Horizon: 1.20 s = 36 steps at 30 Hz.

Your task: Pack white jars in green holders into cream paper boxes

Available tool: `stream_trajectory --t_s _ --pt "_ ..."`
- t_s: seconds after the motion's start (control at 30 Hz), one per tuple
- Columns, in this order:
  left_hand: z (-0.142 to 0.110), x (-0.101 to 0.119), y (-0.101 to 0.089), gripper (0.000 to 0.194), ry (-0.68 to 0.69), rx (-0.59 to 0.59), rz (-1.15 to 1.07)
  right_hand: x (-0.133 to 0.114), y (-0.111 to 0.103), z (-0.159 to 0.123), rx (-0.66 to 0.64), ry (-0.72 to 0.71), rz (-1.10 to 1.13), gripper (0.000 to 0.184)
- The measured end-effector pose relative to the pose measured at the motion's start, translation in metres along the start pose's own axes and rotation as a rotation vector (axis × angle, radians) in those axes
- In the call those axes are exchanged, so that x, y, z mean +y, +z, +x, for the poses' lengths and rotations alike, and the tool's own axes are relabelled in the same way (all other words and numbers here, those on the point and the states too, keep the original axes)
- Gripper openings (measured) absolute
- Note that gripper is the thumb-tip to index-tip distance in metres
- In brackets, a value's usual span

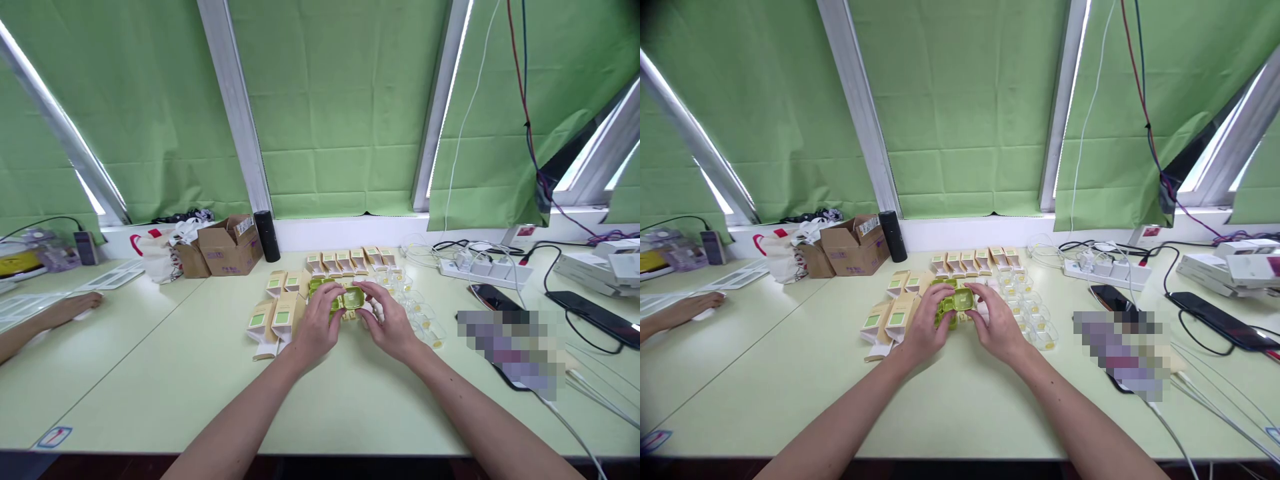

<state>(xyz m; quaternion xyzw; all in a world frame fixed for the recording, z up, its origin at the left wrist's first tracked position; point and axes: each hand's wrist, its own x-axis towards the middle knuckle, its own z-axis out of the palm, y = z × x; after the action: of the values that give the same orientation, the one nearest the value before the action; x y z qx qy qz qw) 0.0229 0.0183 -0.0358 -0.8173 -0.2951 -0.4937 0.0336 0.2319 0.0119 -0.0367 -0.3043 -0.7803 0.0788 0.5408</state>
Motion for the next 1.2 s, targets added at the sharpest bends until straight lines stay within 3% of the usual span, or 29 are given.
stream_trajectory --t_s 0.33,0.8,1.2 --pt "0.0022 -0.001 -0.0006 0.035 -0.011 0.05 0.06 0.0023 0.0005 -0.0011 -0.037 0.014 -0.017 0.046" --pt "0.0071 0.0021 -0.0037 0.029 -0.257 0.042 -0.028 0.0029 0.0001 -0.0027 -0.087 0.06 -0.036 0.061" --pt "0.0088 0.0037 -0.0035 0.03 -0.357 0.018 -0.085 -0.003 0.0032 0.0006 -0.027 0.181 0.059 0.046"
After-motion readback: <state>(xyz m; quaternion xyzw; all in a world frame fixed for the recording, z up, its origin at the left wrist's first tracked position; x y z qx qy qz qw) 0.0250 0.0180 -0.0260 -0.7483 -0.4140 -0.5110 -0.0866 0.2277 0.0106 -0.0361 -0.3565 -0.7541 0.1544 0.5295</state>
